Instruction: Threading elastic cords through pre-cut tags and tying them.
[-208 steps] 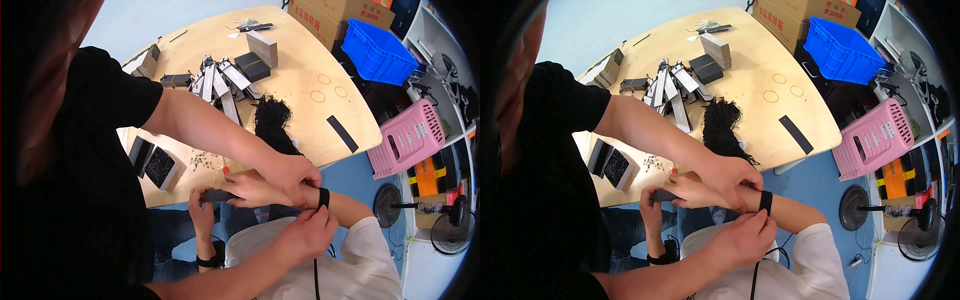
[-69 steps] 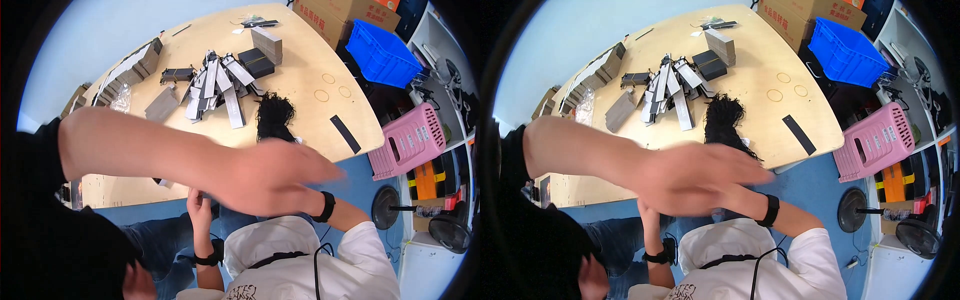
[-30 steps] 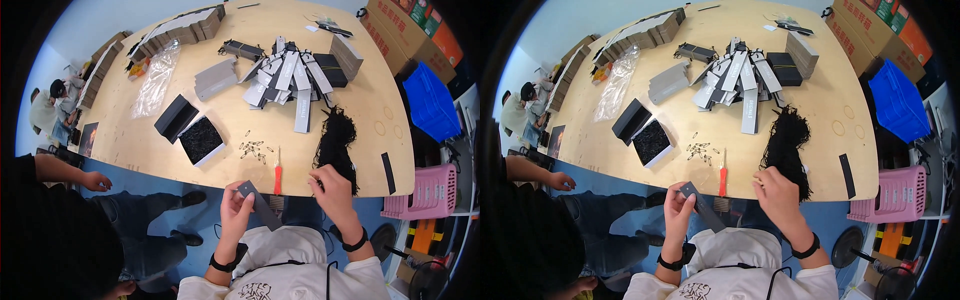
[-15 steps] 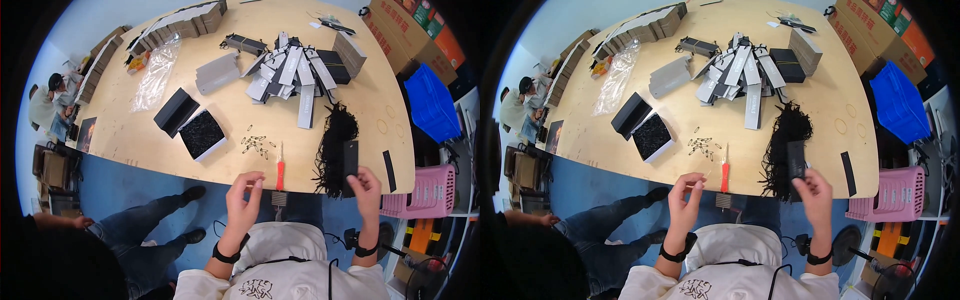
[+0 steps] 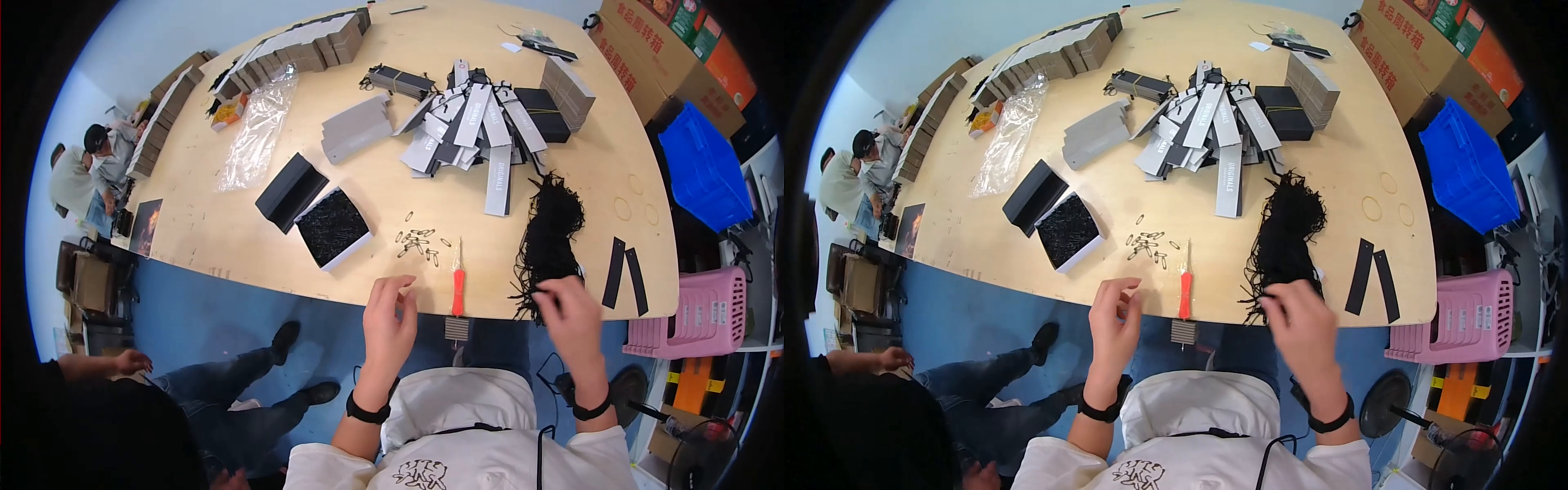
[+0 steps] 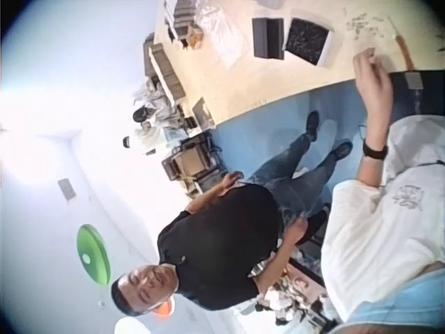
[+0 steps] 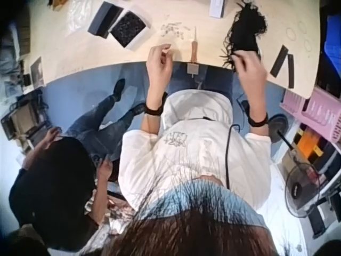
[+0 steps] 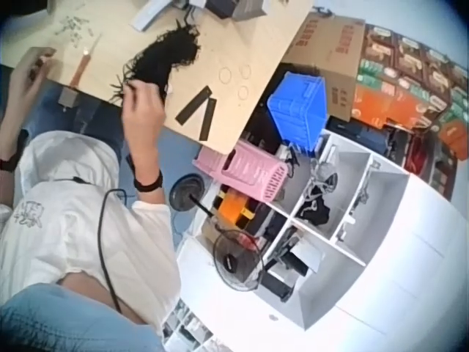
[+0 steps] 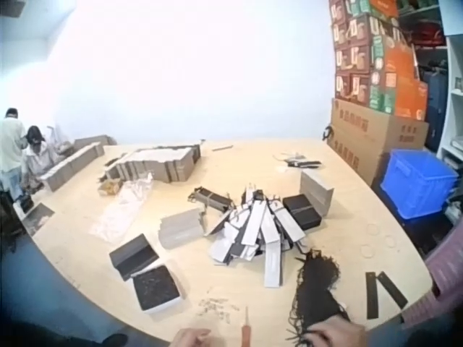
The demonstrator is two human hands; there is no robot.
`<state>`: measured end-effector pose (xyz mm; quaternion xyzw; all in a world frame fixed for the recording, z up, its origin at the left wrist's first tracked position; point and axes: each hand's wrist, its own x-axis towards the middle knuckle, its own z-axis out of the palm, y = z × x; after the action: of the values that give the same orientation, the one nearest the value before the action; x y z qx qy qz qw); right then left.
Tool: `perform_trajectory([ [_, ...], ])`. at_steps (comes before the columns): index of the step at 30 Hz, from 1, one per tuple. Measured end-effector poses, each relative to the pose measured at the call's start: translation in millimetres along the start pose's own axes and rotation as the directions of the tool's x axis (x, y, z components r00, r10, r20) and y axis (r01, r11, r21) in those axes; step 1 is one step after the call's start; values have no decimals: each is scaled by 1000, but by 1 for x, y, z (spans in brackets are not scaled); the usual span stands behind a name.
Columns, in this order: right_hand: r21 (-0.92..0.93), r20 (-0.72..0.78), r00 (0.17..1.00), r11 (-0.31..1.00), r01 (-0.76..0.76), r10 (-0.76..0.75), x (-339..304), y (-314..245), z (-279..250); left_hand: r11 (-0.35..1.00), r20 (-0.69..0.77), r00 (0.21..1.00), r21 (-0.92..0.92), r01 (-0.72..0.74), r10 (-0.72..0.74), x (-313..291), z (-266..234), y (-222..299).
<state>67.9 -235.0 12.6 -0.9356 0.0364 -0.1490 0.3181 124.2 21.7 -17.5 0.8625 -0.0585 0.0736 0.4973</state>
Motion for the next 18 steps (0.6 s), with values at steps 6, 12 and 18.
perform_trajectory([
  [6, -412, 116, 993, 908, 70, -24, 16, -14, 34, 973, 45, 999, 229, 9, -20, 30, 9, 6],
  [12, -236, 121, 992, 969, 76, -49, 19, -12, 28, 930, 42, 999, 368, 3, -20, 36, 22, 3],
  [18, -216, 118, 988, 969, 123, -99, 20, -13, 34, 982, -124, 987, 172, -77, 99, 32, 15, -14],
])
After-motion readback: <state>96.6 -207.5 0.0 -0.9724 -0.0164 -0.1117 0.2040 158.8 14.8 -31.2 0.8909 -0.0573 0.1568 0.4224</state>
